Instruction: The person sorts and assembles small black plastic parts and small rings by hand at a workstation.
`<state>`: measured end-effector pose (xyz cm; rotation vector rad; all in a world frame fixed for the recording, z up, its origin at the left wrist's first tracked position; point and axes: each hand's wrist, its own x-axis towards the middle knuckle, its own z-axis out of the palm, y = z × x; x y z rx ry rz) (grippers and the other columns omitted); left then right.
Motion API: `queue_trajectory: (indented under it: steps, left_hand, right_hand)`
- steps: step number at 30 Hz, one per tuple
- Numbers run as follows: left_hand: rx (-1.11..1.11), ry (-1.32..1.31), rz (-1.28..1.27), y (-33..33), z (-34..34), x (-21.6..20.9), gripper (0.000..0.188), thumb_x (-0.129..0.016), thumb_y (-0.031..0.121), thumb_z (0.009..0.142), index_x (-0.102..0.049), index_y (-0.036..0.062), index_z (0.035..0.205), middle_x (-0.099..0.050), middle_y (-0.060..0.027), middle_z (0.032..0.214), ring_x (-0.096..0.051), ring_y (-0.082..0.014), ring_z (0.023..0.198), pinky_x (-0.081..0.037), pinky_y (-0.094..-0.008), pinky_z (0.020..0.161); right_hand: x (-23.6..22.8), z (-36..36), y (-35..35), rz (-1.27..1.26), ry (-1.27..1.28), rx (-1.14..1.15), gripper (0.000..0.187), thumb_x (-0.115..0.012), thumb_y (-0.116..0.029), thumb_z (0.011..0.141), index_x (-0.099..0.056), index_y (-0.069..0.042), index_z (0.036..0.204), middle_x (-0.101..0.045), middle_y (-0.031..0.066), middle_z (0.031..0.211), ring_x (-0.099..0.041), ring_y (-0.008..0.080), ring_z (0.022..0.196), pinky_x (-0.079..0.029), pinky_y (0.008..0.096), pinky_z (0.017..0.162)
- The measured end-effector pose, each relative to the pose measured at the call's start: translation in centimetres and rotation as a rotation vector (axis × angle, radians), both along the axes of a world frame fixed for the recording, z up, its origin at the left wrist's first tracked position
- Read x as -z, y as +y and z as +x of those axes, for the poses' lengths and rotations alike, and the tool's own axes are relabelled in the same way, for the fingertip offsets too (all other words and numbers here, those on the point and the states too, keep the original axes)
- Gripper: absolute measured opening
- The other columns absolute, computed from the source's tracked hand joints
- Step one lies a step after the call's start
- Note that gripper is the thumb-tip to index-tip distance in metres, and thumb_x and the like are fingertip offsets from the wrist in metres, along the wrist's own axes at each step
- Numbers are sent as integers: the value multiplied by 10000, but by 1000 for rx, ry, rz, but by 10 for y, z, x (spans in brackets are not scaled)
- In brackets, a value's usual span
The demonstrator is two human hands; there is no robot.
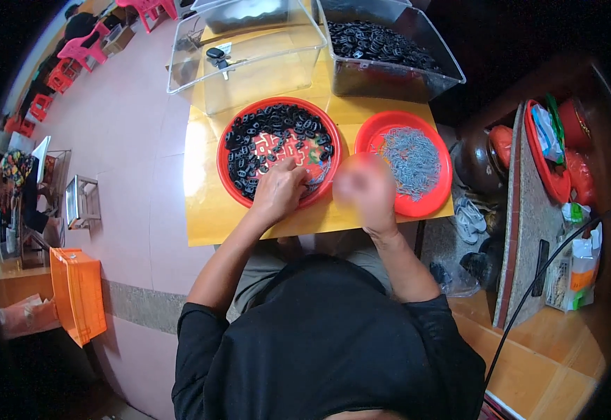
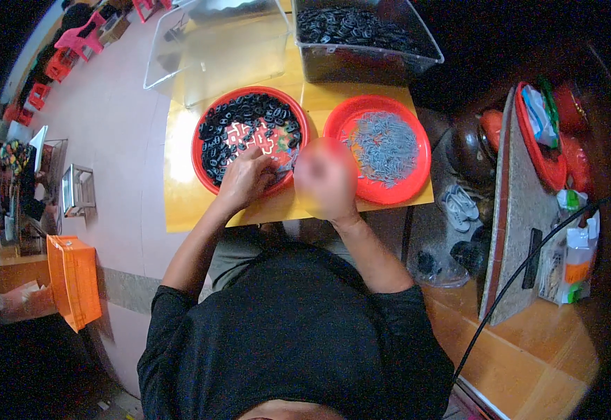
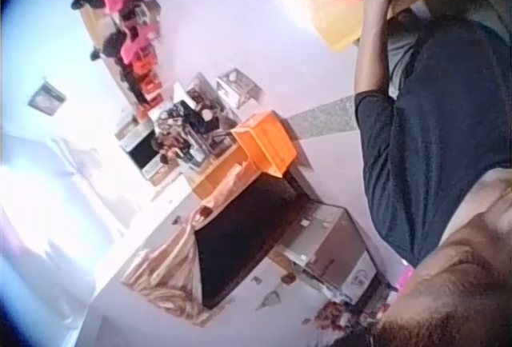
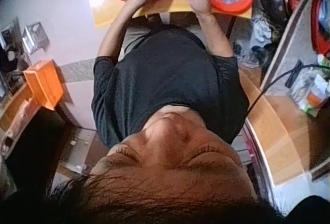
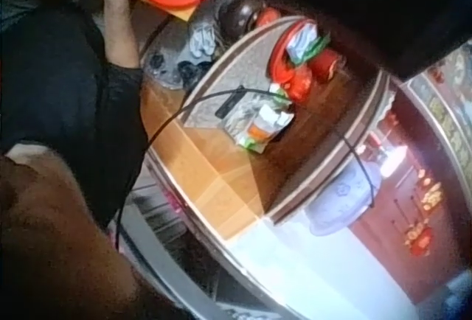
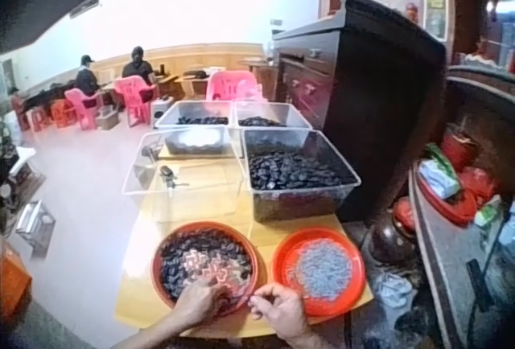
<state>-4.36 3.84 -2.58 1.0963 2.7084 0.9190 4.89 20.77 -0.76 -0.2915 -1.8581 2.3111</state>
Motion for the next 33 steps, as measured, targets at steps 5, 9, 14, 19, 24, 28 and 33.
queue_trajectory:
  steps: [5, 9, 14, 19, 24, 28, 33]
  left_hand:
    - [3, -9, -54, -5, -4, 0, 133, -660, 96, 684, -642, 46, 806, -563, -160, 815, -586, -350, 810, -485, -432, 702]
    - [-44, 58, 0, -18, -13, 4, 101, -634, 80, 704, -627, 32, 792, -563, -161, 812, -584, -352, 797, -482, -435, 695]
    - [-226, 145, 93, -28, -35, 1, 54, -595, 70, 752, -578, 20, 744, -548, -160, 796, -568, -349, 784, -463, -444, 673]
    - [-313, 203, 13, -20, -56, 0, 64, -605, 91, 763, -594, 28, 767, -553, -149, 799, -571, -338, 806, -465, -435, 696]
    - [-319, 291, -22, -7, -79, 8, 152, -593, 120, 773, -577, 54, 909, -552, -166, 887, -562, -359, 871, -473, -450, 721]
    - [-315, 313, -88, 3, -90, 15, 163, -605, 91, 748, -572, 74, 907, -550, -167, 892, -565, -365, 876, -477, -456, 726]
    - [-268, 281, -93, 5, -87, 17, 178, -613, 101, 750, -570, 75, 921, -549, -163, 882, -570, -352, 870, -477, -449, 734]
  right_hand:
    - [1, 4, 8, -3, 22, 68, 26, -603, -14, 835, -579, -2, 837, -596, 35, 709, -560, 61, 585, -487, 195, 514]
    - [7, 5, 13, -35, 27, 72, 28, -604, -9, 832, -578, 0, 833, -595, 36, 706, -556, 62, 575, -483, 197, 509]
    - [9, 5, 15, -14, 8, 50, 34, -605, -3, 829, -586, 11, 854, -594, 41, 716, -570, 71, 596, -504, 208, 516]
    - [7, 5, 11, -16, 7, 42, 35, -602, -4, 829, -584, 11, 855, -598, 44, 716, -568, 71, 589, -498, 206, 510]
    - [5, 8, 11, -49, 1, 60, 31, -605, -2, 823, -575, -3, 832, -595, 34, 710, -547, 62, 575, -476, 201, 497]
    - [9, 11, 14, -14, -15, 66, 31, -607, -9, 825, -580, 1, 837, -599, 41, 715, -554, 68, 574, -483, 204, 502]
    - [13, 11, 12, -44, -34, 47, 29, -604, -11, 827, -579, 2, 834, -602, 52, 718, -558, 77, 572, -483, 209, 502]
